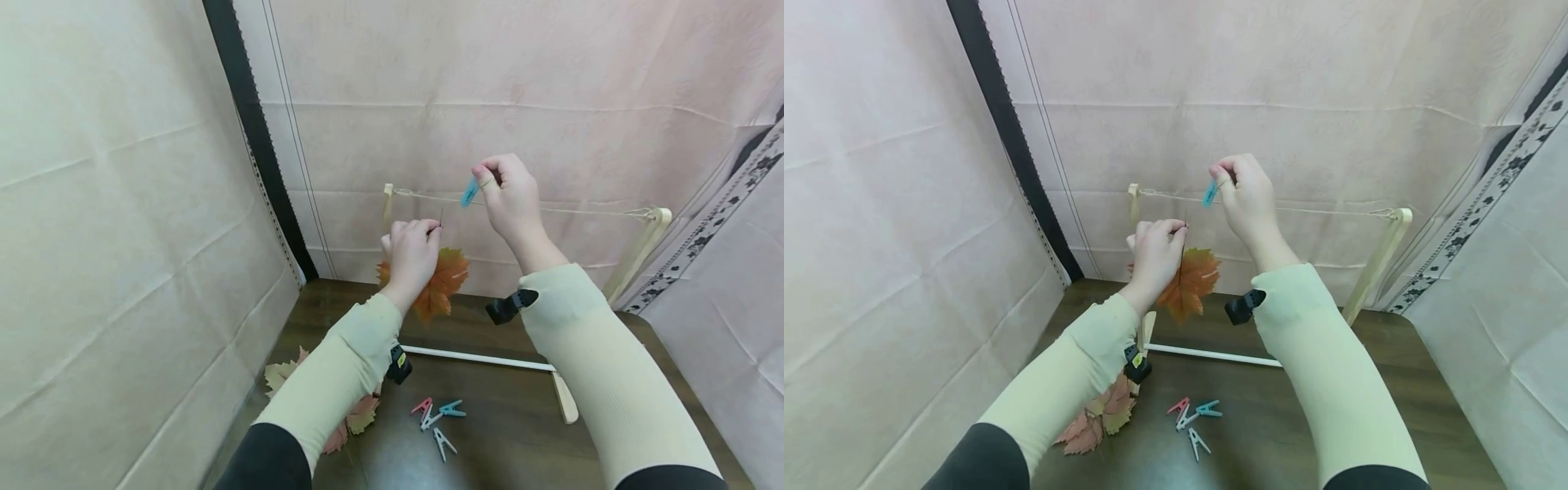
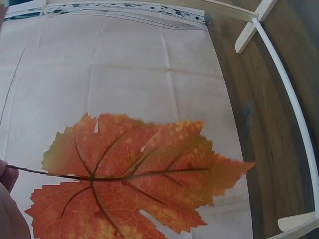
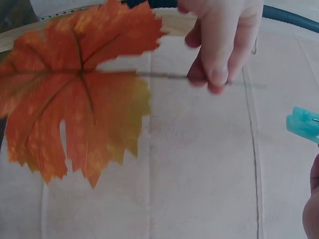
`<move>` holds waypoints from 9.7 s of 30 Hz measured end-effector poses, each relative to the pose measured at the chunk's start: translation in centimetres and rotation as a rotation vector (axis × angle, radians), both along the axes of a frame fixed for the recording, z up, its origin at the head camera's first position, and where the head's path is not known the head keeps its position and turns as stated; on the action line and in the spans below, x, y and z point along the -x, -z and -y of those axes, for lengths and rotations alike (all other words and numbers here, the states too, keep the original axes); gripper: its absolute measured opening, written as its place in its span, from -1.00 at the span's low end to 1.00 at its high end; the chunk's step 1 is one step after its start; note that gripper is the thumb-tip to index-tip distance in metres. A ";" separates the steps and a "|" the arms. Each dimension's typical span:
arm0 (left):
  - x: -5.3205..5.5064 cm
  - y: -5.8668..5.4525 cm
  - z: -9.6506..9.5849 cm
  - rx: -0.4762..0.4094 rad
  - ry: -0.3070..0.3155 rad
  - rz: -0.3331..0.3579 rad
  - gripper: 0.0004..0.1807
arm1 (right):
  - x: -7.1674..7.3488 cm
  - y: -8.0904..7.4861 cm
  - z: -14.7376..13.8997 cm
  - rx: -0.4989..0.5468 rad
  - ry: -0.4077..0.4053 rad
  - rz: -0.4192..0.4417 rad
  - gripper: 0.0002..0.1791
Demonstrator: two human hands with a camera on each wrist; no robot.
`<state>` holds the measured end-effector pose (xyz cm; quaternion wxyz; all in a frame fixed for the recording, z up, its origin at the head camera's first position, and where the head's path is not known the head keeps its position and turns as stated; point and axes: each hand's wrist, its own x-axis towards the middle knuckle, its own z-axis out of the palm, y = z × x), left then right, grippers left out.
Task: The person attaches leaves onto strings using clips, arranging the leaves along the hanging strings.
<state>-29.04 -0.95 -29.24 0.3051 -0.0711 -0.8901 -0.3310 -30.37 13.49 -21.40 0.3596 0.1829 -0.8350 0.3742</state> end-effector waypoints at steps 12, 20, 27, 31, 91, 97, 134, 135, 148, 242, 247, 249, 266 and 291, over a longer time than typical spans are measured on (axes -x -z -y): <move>0.6 -1.1 -0.5 -0.015 -0.010 -0.001 -0.80 | 1.2 -1.2 2.0 -0.081 -0.009 -0.083 -0.70; 1.1 -0.3 -0.7 -0.009 -0.017 0.001 -0.80 | 1.8 -0.7 2.8 -0.139 -0.022 -0.064 -0.73; 1.4 0.0 -0.5 0.005 0.022 -0.002 -0.78 | 2.2 0.2 2.7 -0.092 -0.047 -0.102 -0.77; 1.5 0.0 -0.5 0.008 0.020 0.003 -0.79 | 2.4 0.2 2.6 -0.055 -0.030 -0.116 -0.78; 2.3 -0.1 0.0 -0.005 0.061 -0.028 -0.78 | 2.8 0.4 2.9 -0.122 -0.072 0.268 -0.50; 2.0 0.1 0.1 -0.024 0.072 -0.032 -0.80 | 2.7 0.7 2.6 -0.089 -0.076 0.320 -0.39; -2.6 3.9 2.8 -0.377 0.298 0.146 -0.56 | -2.0 7.9 0.7 0.072 -0.100 0.210 -0.48; -2.6 4.1 2.9 -0.388 0.308 0.147 -0.56 | -2.1 8.1 0.6 0.074 -0.106 0.210 -0.48; -2.9 6.4 4.4 -0.349 0.302 0.112 -0.58 | -3.1 12.1 0.2 0.113 -0.123 0.211 -0.55; -7.1 24.1 17.2 -0.227 0.347 0.705 -0.70 | -8.8 35.2 -6.0 0.034 -0.175 0.935 -0.49; -7.5 25.1 17.7 -0.164 0.345 0.707 -0.69 | -8.9 35.8 -6.3 0.025 -0.191 0.956 -0.50; -7.7 25.5 18.1 -0.127 0.381 0.698 -0.69 | -9.0 36.0 -6.3 0.025 -0.204 0.975 -0.52; -10.6 29.0 18.2 0.066 0.454 0.718 -0.68 | -9.5 37.5 -6.3 0.020 -0.221 0.958 -0.50; -10.7 30.8 16.0 0.213 0.414 0.552 -0.85 | -9.9 38.3 -6.1 0.013 -0.231 0.963 -0.52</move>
